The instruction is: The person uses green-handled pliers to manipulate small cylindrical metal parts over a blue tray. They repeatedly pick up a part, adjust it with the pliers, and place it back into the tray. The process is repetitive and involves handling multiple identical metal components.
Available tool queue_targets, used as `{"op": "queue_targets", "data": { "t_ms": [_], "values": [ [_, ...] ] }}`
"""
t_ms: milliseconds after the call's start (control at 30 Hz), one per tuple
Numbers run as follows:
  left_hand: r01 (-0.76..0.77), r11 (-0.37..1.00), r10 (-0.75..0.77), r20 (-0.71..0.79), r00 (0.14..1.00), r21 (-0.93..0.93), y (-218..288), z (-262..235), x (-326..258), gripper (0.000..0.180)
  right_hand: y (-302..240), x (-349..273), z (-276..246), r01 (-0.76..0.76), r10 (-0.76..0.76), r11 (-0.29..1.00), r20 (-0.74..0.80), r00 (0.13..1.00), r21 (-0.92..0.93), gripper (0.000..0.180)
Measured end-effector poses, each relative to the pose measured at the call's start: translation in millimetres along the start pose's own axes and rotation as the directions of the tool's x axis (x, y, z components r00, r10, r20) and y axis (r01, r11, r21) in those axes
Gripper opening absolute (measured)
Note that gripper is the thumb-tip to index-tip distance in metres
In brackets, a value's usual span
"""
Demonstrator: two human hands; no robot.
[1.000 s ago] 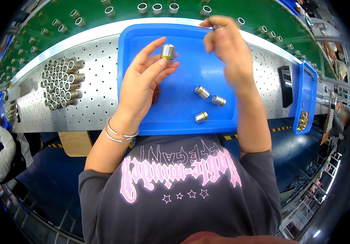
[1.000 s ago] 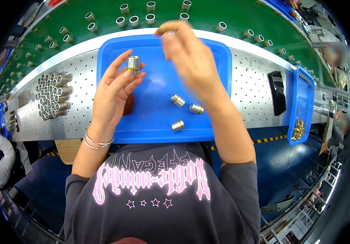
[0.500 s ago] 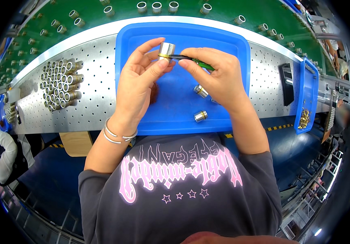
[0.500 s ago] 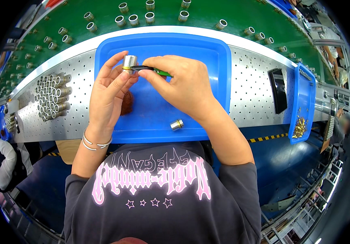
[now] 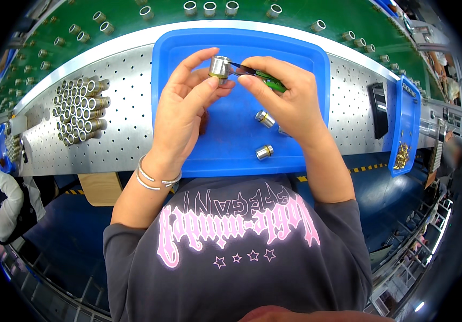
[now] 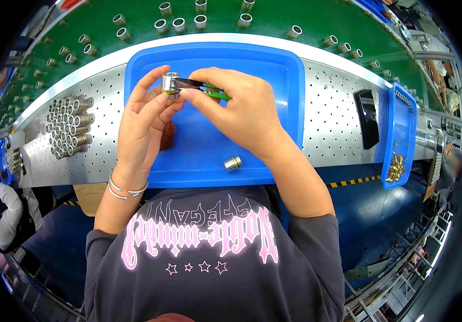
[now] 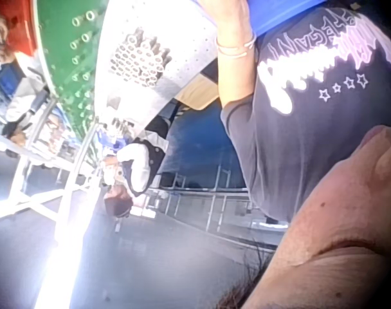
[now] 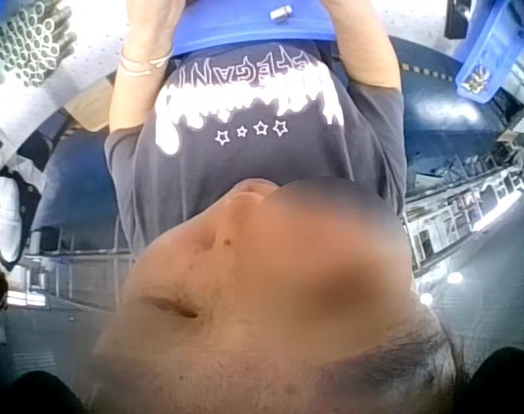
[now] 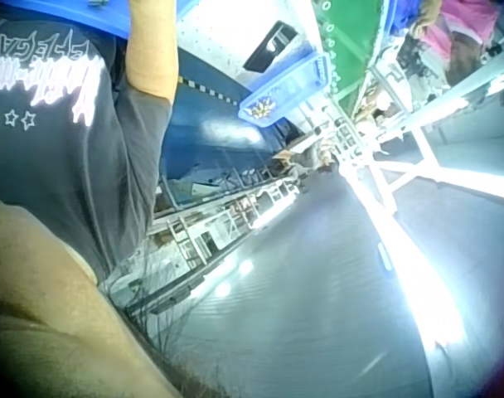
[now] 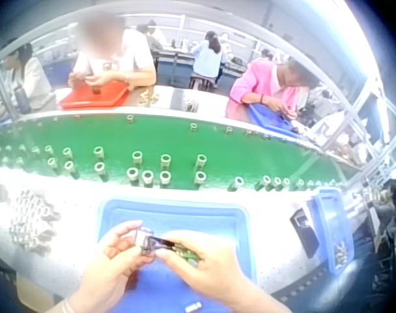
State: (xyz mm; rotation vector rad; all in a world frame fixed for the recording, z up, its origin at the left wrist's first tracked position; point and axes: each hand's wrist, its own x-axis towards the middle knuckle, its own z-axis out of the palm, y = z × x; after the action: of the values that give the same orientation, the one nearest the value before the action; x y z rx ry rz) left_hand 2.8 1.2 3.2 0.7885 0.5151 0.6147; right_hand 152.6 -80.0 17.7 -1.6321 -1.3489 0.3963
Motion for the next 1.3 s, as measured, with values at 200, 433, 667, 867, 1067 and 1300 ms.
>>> {"op": "queue_targets", "data": {
  "t_ms": [200, 433, 667, 867, 1067, 1300],
  "values": [
    [0.034, 0.999, -0.035, -0.026, 0.999, -0.021, -1, 1, 1, 0.040, -6, 2, 3, 0.024, -0.016, 0.997, 0.107, 0.994, -0.078, 0.015],
    [0.087, 0.996, -0.087, 0.005, 0.996, -0.010, -3, -3, 2, 0.039, 6, 3, 2, 0.122, -0.122, 0.992, -0.019, 0.992, 0.025, 0.014],
    [0.113, 0.992, -0.110, 0.045, 0.993, -0.048, -4, -6, 3, 0.038, 3, 1, 1, -0.076, 0.071, 0.981, 0.030, 0.997, 0.181, 0.012],
    [0.115, 0.993, -0.114, 0.042, 0.993, -0.025, -4, -4, 3, 0.043, 8, 2, 5, 0.011, -0.009, 0.984, -0.009, 1.000, 0.177, 0.012],
    [0.110, 0.994, -0.111, 0.044, 0.993, 0.029, -10, -7, 3, 0.047, 3, 2, 2, 0.048, -0.049, 0.996, 0.014, 0.999, 0.072, 0.014],
    [0.049, 0.979, -0.064, 0.071, 0.995, 0.196, -9, -2, -1, 0.041, 0, 0, 0, 0.108, -0.108, 0.994, 0.000, 0.994, 0.021, 0.017]
  ]
}}
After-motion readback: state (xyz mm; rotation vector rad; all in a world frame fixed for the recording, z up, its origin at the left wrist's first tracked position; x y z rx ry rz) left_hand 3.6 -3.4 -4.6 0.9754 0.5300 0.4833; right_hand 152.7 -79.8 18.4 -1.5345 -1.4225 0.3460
